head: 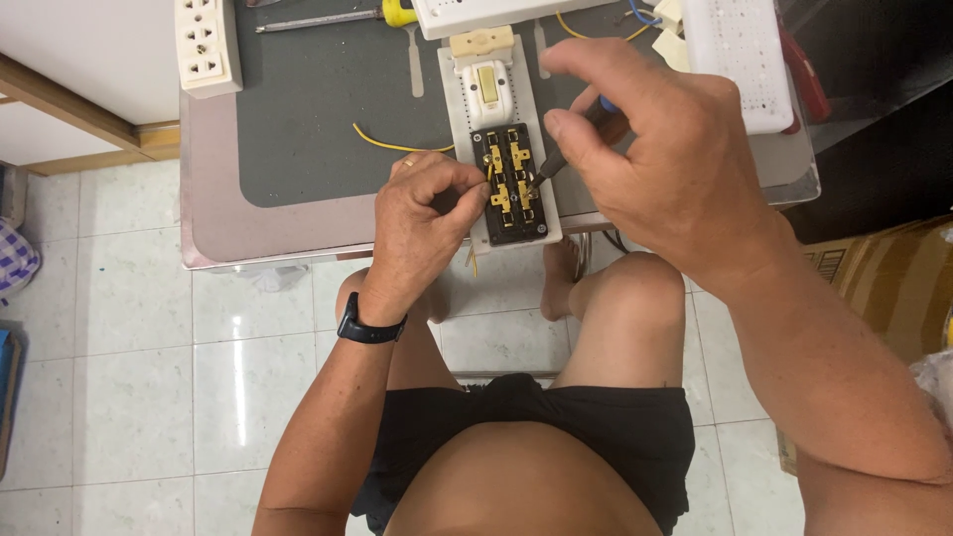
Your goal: Disassembling, inspecting, and reassembling a white power strip using a screwdriver on a workbench.
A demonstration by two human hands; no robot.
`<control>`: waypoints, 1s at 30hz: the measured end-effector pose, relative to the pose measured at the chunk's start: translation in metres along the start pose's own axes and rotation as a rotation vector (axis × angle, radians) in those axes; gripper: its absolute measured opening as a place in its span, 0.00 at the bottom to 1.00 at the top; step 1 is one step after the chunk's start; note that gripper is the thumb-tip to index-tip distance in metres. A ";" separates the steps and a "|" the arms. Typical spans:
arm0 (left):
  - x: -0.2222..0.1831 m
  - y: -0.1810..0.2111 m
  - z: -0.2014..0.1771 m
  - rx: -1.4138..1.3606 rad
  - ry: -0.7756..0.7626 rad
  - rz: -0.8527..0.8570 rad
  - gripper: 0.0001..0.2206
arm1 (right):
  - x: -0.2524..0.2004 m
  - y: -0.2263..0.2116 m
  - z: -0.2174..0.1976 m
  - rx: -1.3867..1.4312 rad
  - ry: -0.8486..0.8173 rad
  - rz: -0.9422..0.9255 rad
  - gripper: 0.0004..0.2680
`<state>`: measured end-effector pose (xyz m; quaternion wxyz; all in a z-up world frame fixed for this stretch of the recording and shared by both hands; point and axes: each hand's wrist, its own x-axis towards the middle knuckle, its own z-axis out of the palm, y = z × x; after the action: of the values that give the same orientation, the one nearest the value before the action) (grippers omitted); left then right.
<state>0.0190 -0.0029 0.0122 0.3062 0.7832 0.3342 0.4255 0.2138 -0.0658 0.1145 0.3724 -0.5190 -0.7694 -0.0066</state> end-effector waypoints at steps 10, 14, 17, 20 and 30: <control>0.000 0.000 0.000 -0.017 0.004 0.015 0.08 | -0.001 -0.004 -0.004 -0.024 0.006 0.003 0.09; 0.000 -0.001 0.000 0.001 0.010 0.023 0.05 | -0.001 -0.002 -0.001 -0.059 0.017 -0.021 0.08; -0.002 -0.003 0.001 -0.009 0.021 -0.006 0.03 | 0.003 -0.011 0.006 0.081 0.050 -0.025 0.05; -0.002 -0.004 0.004 0.036 0.016 -0.065 0.09 | 0.006 -0.016 0.021 0.451 0.136 0.097 0.06; -0.003 -0.010 0.006 0.167 -0.004 -0.156 0.20 | 0.030 -0.001 0.033 0.240 0.034 -0.071 0.08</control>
<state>0.0206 -0.0002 0.0003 0.2727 0.7786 0.4277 0.3694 0.1894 -0.0293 0.1087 0.4445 -0.4428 -0.7761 0.0635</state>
